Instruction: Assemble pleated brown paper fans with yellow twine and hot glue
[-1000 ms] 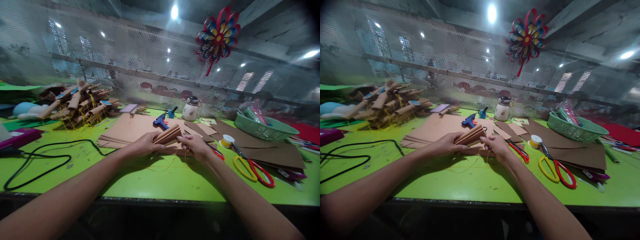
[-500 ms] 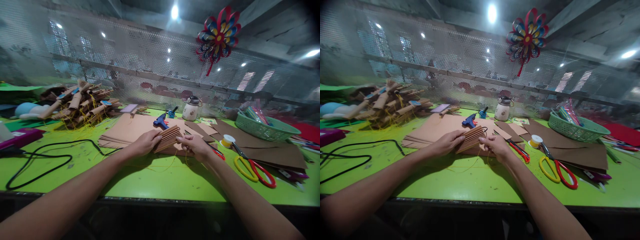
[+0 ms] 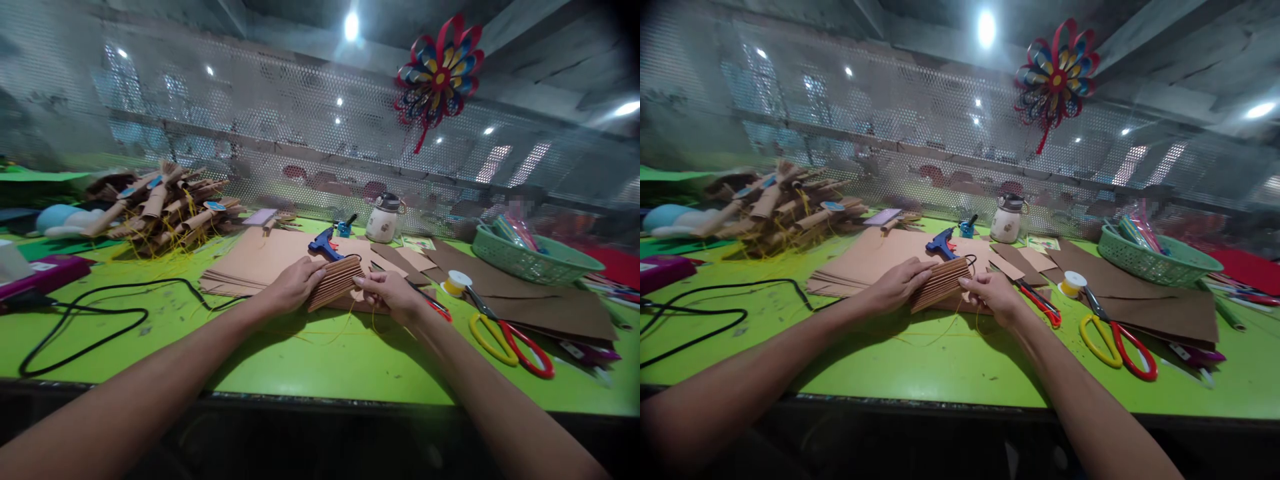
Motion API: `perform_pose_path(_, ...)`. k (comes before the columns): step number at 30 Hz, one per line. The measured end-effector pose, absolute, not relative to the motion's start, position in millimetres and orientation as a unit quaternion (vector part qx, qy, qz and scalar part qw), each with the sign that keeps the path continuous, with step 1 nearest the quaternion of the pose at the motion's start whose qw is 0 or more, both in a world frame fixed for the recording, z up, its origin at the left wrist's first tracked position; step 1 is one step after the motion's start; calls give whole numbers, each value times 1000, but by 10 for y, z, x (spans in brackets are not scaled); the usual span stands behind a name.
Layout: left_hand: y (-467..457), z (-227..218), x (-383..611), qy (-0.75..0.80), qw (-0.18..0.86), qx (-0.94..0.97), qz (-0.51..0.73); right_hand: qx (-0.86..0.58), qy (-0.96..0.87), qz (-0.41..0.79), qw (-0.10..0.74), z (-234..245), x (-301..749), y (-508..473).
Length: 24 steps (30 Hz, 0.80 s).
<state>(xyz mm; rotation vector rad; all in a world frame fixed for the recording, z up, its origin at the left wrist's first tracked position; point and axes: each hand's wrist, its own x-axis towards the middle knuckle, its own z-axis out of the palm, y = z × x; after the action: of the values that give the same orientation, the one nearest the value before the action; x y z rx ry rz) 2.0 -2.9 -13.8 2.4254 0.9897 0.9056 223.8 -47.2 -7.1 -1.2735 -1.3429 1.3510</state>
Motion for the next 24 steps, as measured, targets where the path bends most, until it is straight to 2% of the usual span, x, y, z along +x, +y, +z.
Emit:
perform_pose_path(7,-38,-190,31,351,196,850,341,-501,-536,536,416,-118,2243,-455)
perform_pose_path(16,-14,-196,48,372,406,742,382,-496,-530,540,426,-89,2220,-474)
perform_pose_path(24,-42,-188,62,334,475,721,378,-487,-533,543,429,-134,2257,-446)
